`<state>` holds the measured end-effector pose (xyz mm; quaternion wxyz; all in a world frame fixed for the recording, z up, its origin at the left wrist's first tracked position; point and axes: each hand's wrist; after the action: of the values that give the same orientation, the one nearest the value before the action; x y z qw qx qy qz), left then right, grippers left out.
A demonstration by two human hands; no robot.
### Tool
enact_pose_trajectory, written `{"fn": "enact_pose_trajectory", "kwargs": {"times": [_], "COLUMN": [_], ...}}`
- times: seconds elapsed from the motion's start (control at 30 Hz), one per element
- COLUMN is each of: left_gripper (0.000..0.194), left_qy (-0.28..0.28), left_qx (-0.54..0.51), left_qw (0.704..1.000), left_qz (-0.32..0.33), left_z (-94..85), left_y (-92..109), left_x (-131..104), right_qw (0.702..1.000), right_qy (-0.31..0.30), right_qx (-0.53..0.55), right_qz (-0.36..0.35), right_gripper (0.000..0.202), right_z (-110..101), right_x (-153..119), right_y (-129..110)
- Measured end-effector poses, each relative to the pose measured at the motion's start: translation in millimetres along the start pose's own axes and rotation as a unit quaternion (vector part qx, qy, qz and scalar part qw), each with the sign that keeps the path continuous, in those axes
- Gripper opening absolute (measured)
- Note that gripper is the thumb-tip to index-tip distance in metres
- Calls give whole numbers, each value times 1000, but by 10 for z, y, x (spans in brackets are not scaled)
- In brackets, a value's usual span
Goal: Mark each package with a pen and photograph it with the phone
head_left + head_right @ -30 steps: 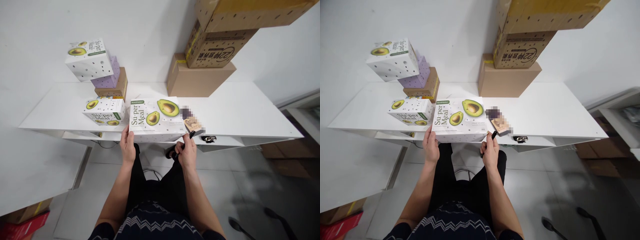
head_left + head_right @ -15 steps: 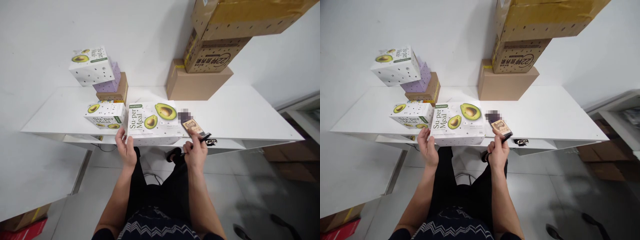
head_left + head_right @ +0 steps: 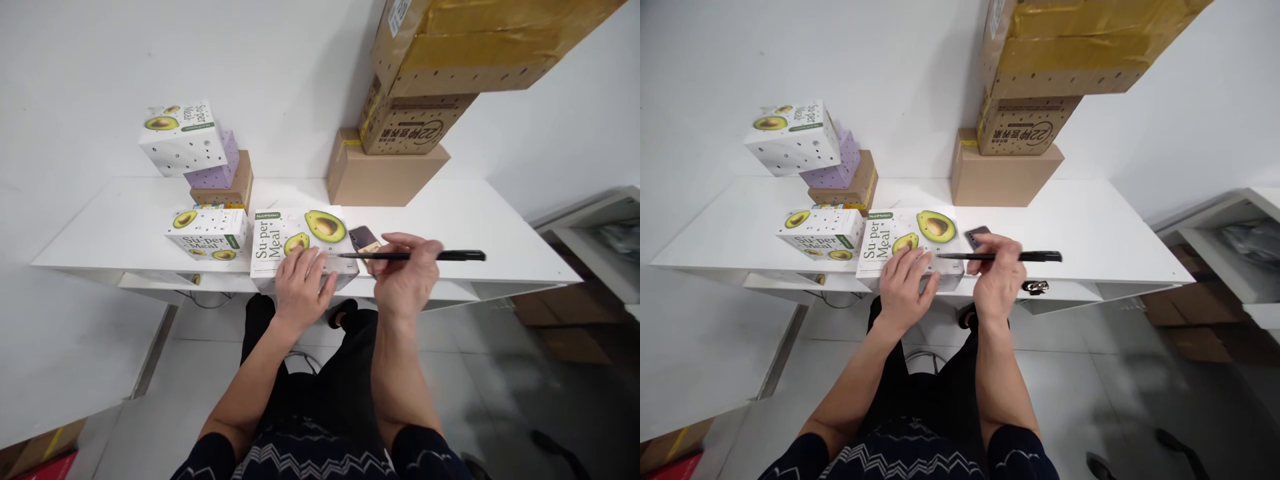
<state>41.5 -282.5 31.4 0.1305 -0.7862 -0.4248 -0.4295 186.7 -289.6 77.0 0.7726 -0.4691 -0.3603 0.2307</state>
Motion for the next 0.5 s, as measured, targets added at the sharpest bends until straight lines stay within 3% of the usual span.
{"fn": "enact_pose_trajectory", "kwargs": {"times": [0.1, 0.23, 0.5], "left_gripper": [40, 43, 45], "left_qy": [-63, -94, -87], "left_qx": [63, 81, 73], "left_qw": [996, 992, 994], "left_qz": [4, 3, -4], "left_z": [16, 10, 64], "left_y": [7, 8, -16], "left_x": [2, -3, -43], "right_qw": [997, 986, 967], "right_qy": [-71, -155, -190], "right_qx": [-29, -52, -166], "right_qz": [15, 23, 12], "right_gripper": [37, 21, 14], "right_z": [133, 249, 240], "right_x": [56, 133, 102], "right_y": [114, 304, 365]}}
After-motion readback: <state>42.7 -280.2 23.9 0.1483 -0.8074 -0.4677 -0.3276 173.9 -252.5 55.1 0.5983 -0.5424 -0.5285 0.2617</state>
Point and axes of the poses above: each hand's wrist, its own x-axis towards the middle knuckle, its own z-axis out of the palm, y = z × x, and after that the axes turned 2 degrees about x, right-handed
